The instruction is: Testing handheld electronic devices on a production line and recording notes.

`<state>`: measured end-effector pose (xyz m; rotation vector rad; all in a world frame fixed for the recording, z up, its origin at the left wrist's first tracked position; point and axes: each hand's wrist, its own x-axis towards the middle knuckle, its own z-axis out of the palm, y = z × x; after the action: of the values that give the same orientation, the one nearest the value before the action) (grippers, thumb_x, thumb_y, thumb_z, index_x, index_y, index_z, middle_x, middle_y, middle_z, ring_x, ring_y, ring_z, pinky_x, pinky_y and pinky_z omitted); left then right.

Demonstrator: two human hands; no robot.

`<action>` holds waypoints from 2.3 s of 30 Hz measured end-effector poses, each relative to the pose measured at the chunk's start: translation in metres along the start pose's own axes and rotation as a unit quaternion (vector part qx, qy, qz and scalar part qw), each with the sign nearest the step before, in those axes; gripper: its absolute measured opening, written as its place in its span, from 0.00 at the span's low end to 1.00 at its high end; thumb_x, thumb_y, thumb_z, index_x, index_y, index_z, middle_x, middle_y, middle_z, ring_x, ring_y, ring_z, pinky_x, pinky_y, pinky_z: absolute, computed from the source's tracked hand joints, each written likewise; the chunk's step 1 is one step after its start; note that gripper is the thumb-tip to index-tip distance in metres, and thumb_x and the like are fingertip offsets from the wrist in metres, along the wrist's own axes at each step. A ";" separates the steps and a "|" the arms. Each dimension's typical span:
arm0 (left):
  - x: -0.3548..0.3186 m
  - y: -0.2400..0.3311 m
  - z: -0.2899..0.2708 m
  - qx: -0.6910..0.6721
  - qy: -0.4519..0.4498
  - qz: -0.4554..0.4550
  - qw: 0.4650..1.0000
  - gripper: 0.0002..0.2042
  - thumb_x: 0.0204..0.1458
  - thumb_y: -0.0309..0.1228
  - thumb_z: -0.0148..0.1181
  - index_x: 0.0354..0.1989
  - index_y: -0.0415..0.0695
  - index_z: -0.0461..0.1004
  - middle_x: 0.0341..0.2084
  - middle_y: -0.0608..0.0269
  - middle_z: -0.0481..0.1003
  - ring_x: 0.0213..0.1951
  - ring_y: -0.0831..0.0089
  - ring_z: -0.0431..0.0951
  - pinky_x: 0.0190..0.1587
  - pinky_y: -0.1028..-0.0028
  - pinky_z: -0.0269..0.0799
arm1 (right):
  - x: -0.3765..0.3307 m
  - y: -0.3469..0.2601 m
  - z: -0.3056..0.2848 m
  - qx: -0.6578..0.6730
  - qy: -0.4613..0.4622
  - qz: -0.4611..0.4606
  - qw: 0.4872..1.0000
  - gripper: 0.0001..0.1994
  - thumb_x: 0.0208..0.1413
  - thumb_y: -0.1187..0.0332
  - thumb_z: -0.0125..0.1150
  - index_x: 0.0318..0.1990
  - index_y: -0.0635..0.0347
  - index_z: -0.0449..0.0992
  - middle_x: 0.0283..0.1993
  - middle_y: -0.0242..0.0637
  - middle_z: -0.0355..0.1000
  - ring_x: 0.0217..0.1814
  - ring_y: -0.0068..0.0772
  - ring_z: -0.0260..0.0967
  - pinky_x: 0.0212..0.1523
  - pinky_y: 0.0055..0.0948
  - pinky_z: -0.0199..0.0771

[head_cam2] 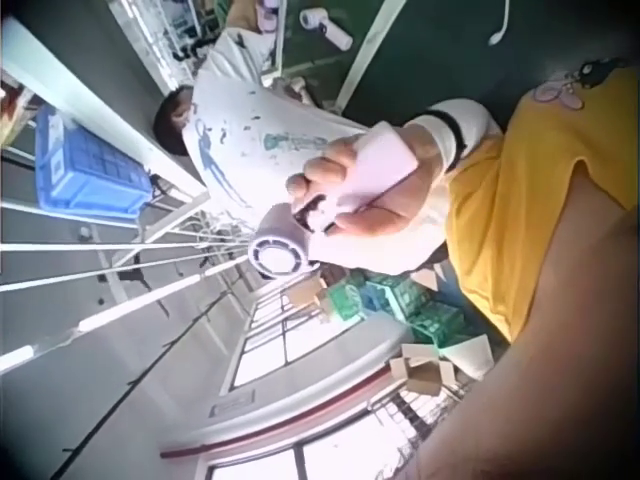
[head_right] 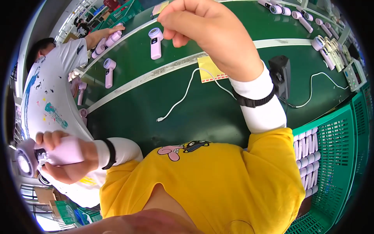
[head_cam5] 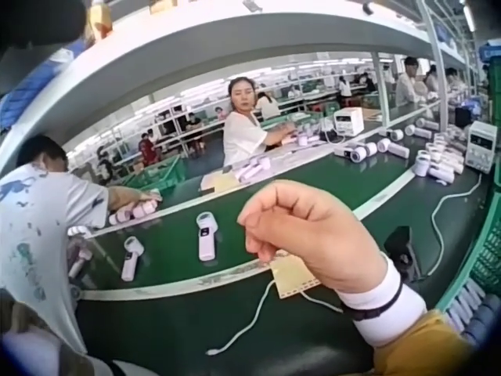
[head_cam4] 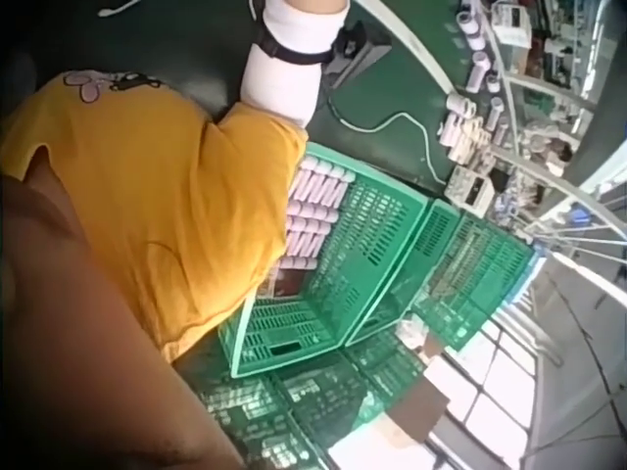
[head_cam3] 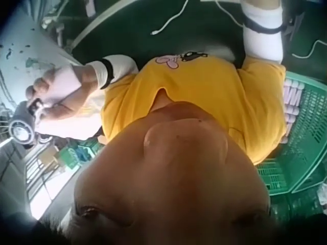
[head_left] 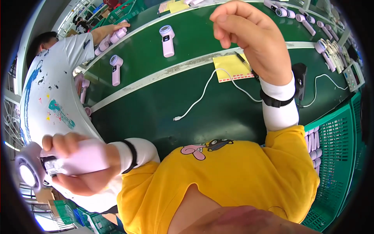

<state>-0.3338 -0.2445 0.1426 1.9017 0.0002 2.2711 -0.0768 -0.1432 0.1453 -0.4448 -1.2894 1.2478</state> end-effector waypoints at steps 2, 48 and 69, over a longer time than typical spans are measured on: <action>0.015 0.003 -0.019 -0.103 0.084 0.051 0.990 0.18 0.48 0.34 0.49 0.44 0.36 0.57 0.34 0.51 0.62 0.30 0.65 0.65 0.32 0.71 0.63 | 0.003 -0.003 0.000 0.004 0.012 -0.009 1.000 0.04 0.53 0.75 0.50 0.34 0.66 0.69 0.25 0.33 0.67 0.25 0.18 0.63 0.27 0.14 0.63; 0.009 0.026 -0.035 -0.086 -0.161 -0.318 0.930 0.18 0.48 0.28 0.46 0.49 0.38 0.57 0.36 0.54 0.65 0.30 0.68 0.67 0.41 0.69 0.64 | 0.007 -0.030 -0.050 -0.031 0.105 -0.406 0.907 0.05 0.51 0.73 0.49 0.32 0.64 0.69 0.19 0.31 0.65 0.18 0.15 0.58 0.20 0.13 0.57; 0.006 0.023 -0.032 -0.201 0.038 -0.476 0.856 0.19 0.57 0.42 0.33 0.55 0.48 0.54 0.45 0.56 0.63 0.38 0.65 0.66 0.37 0.65 0.68 | -0.016 -0.044 -0.032 -0.137 0.233 -0.350 0.897 0.03 0.51 0.77 0.50 0.34 0.64 0.67 0.22 0.27 0.66 0.21 0.12 0.60 0.21 0.10 0.57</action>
<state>-0.3692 -0.2625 0.1448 1.1740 0.3613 1.4916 -0.0266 -0.1607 0.1643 -0.3933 -1.0609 0.3206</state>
